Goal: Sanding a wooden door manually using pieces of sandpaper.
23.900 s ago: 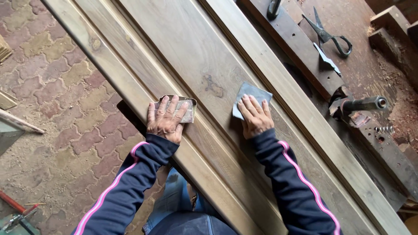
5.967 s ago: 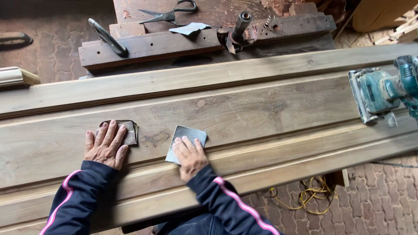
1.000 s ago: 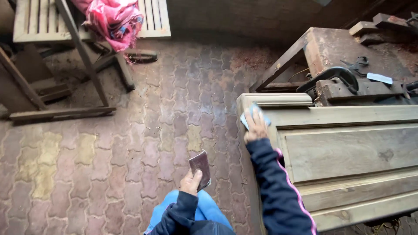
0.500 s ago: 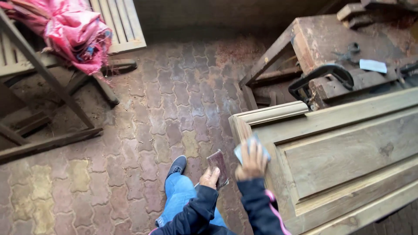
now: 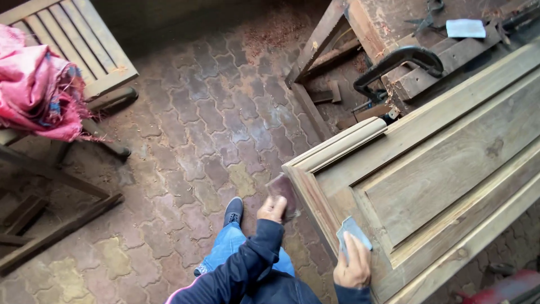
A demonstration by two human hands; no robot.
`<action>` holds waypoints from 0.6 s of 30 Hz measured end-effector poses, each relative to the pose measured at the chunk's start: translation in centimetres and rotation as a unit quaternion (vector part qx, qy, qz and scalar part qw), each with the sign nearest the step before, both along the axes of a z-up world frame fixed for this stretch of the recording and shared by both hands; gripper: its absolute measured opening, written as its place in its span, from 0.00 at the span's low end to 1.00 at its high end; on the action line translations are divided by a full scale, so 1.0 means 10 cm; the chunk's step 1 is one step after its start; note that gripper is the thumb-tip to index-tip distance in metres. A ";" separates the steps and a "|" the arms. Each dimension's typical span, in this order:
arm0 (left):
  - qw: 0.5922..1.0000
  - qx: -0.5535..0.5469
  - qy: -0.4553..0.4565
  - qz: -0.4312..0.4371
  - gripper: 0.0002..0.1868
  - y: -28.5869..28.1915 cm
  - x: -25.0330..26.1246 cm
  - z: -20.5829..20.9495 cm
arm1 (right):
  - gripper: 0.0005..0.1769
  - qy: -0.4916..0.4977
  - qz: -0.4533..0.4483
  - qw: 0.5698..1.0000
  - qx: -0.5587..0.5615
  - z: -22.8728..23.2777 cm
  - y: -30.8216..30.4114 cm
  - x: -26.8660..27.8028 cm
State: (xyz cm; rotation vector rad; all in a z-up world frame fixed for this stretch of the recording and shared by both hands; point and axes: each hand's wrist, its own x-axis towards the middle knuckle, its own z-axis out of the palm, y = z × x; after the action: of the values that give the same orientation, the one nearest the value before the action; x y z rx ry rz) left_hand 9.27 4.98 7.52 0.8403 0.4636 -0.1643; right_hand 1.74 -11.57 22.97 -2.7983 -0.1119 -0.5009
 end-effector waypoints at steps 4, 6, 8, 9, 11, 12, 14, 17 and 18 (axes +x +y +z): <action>0.997 0.039 0.023 -0.063 0.21 -0.11 0.06 0.20 | 0.16 0.014 -0.057 0.995 0.078 -0.09 0.29 0.79; 0.997 0.036 -0.046 -0.050 0.22 0.00 0.10 0.43 | 0.12 0.031 -0.042 0.992 0.112 -0.02 0.45 1.23; 0.993 0.071 -0.064 -0.062 0.23 0.08 0.13 0.68 | 0.06 0.071 -0.045 0.990 0.115 0.18 0.57 1.55; 0.993 0.071 -0.061 -0.069 0.23 0.10 0.11 0.67 | 0.06 0.073 -0.052 0.989 0.116 0.25 0.53 1.44; 0.994 0.038 -0.077 -0.072 0.25 0.11 0.12 0.66 | 0.07 0.096 -0.039 0.989 0.106 0.41 0.44 1.28; 0.994 0.037 -0.074 -0.071 0.25 0.12 0.12 0.70 | 0.07 0.100 -0.038 0.989 0.105 0.39 0.31 1.10; 0.995 0.034 -0.024 -0.092 0.26 0.13 0.11 0.78 | 0.06 0.101 -0.050 0.990 0.087 0.35 0.06 0.73; 0.995 0.043 -0.061 -0.069 0.26 0.11 0.15 0.90 | 0.08 0.131 -0.071 0.987 0.067 0.33 0.03 0.62; 0.995 0.045 -0.060 -0.064 0.26 0.10 0.15 0.87 | 0.08 0.132 -0.066 0.987 0.068 0.31 0.13 0.77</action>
State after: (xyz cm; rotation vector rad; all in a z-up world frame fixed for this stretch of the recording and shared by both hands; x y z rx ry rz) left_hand 10.73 5.96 16.22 0.9637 0.3048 -0.2114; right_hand 9.47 -10.26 26.11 -2.7186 0.1590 -0.1567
